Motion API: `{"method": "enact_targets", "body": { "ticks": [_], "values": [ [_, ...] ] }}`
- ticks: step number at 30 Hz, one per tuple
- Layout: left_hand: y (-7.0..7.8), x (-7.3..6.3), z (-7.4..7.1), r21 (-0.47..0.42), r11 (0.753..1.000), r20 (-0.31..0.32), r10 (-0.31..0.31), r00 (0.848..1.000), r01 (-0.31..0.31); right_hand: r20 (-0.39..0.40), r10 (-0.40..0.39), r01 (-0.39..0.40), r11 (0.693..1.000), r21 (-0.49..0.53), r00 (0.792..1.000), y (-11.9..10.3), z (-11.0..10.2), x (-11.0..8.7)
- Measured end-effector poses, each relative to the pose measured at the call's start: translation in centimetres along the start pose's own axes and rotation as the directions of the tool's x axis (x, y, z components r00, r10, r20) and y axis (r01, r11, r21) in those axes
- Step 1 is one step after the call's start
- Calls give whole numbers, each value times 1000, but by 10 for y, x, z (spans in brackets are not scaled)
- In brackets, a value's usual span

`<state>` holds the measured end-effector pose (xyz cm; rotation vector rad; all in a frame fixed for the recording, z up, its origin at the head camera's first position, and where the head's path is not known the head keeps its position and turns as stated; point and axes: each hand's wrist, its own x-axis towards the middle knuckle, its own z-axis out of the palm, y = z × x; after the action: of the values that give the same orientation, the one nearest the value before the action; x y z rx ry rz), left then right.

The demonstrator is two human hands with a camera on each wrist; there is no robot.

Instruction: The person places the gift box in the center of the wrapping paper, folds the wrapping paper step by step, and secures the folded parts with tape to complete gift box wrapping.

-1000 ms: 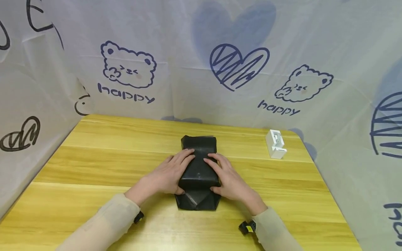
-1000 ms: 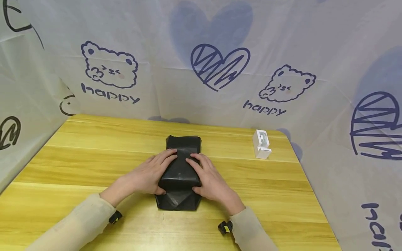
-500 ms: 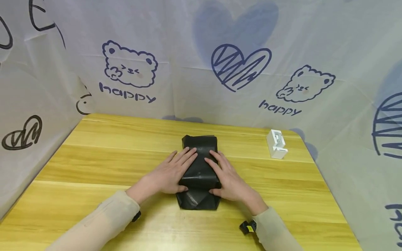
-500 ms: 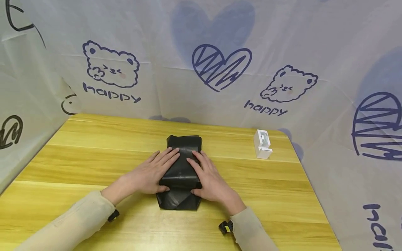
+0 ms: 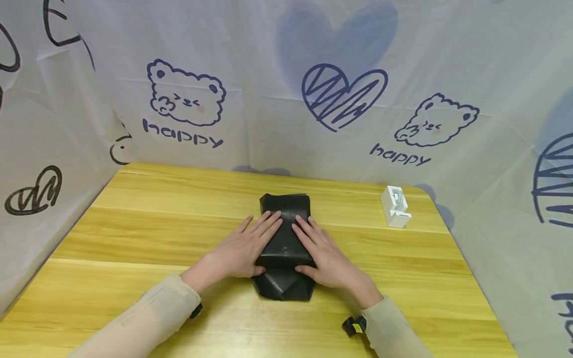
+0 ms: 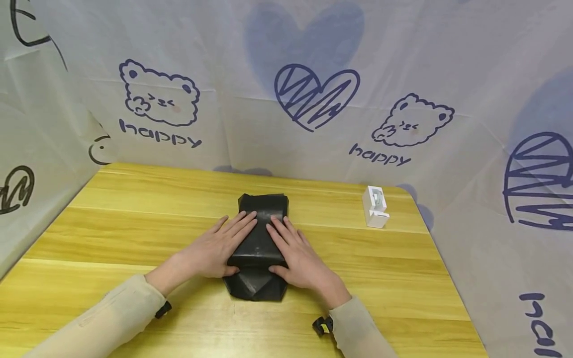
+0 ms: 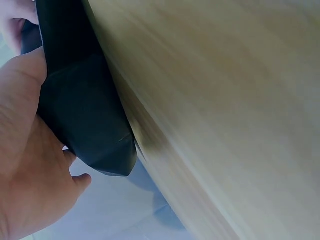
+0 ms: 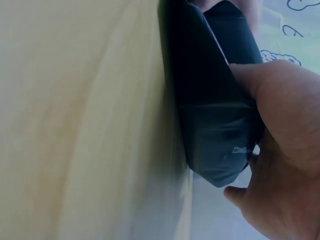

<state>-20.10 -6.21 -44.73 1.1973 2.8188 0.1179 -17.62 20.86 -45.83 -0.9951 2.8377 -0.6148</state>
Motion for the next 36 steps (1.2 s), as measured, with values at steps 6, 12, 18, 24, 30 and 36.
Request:
{"method": "enact_targets", "body": {
  "ticks": [6, 12, 18, 24, 30, 36],
  "values": [
    [1, 0, -2, -63, 998, 1, -13, 1000, 13, -2, -5, 5, 1000, 6, 1000, -1, 1, 1],
    [2, -1, -4, -63, 998, -4, -27, 1000, 27, -5, -6, 6, 1000, 13, 1000, -1, 1, 2],
    [3, -1, -6, -59, 998, -5, -26, 1000, 26, -9, -9, 9, 1000, 10, 1000, -1, -2, 2],
    [3, -1, -5, -54, 998, -1, -31, 1000, 31, 18, -7, 7, 1000, 12, 1000, -2, -3, 1],
    [1, -4, 0, -77, 996, -38, -39, 999, 36, 12, 3, -3, 1000, 11, 1000, -3, 1, 2],
    [-3, -17, -4, -176, 982, -146, -87, 985, 61, -10, 26, -26, 1000, 2, 1000, -6, 2, 3]
  ]
}}
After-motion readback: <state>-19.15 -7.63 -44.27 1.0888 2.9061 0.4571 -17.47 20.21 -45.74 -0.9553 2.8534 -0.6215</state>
